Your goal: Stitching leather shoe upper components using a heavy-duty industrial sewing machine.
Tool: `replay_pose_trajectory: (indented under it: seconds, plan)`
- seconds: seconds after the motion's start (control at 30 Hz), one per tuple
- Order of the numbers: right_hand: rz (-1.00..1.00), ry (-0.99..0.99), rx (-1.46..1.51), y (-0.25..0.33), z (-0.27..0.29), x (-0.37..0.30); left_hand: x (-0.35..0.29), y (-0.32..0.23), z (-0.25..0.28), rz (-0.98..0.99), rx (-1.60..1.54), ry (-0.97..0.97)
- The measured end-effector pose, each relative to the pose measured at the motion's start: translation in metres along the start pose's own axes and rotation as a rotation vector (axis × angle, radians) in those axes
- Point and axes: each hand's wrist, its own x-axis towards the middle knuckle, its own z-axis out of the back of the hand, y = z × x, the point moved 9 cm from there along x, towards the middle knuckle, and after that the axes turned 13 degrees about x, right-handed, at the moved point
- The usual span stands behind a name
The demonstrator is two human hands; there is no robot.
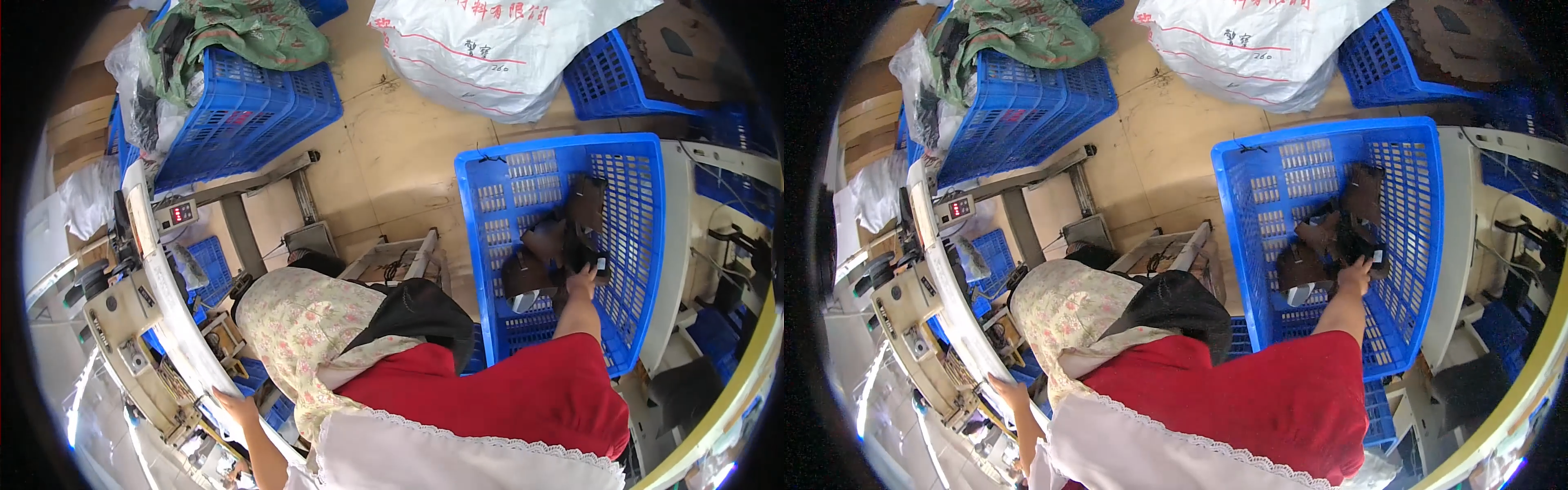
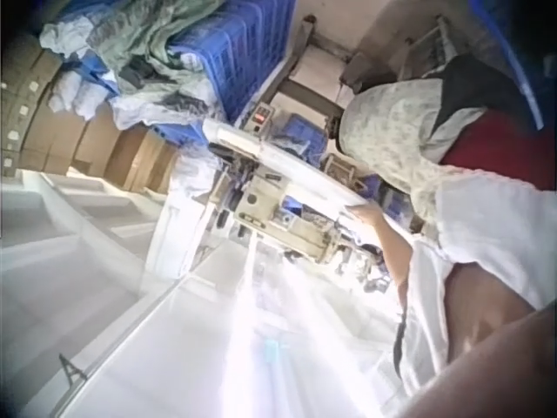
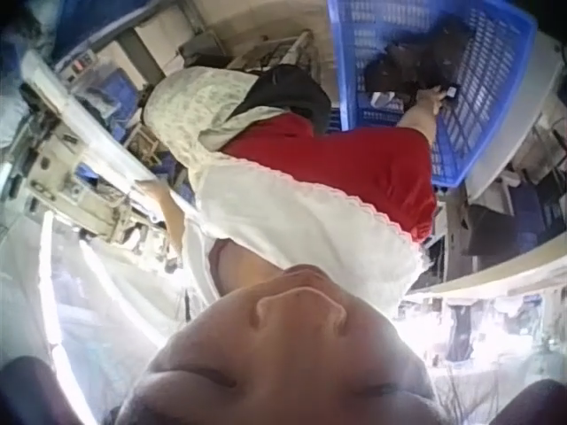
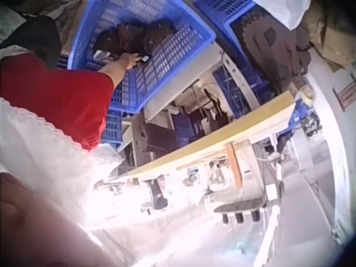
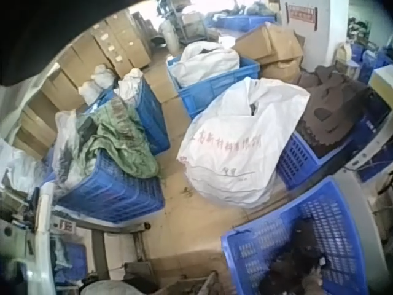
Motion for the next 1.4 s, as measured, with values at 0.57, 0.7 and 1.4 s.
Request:
replay_pose_trajectory:
  seconds: [0.57,0.7,1.4]
  plan:
    - [0.21,0.159,-0.119,0.043,-0.051,0.047,-0.001,0.012,-0.012,0.081,0.105,-0.119]
    - [0.175,0.227,-0.36,0.06,-0.043,0.004,-0.006,-0.004,0.0,0.179,0.1,-0.021]
    - [0.889,-0.141,-0.114,0.108,0.027,-0.02,-0.027,0.009,-0.003,0.088,-0.038,-0.287]
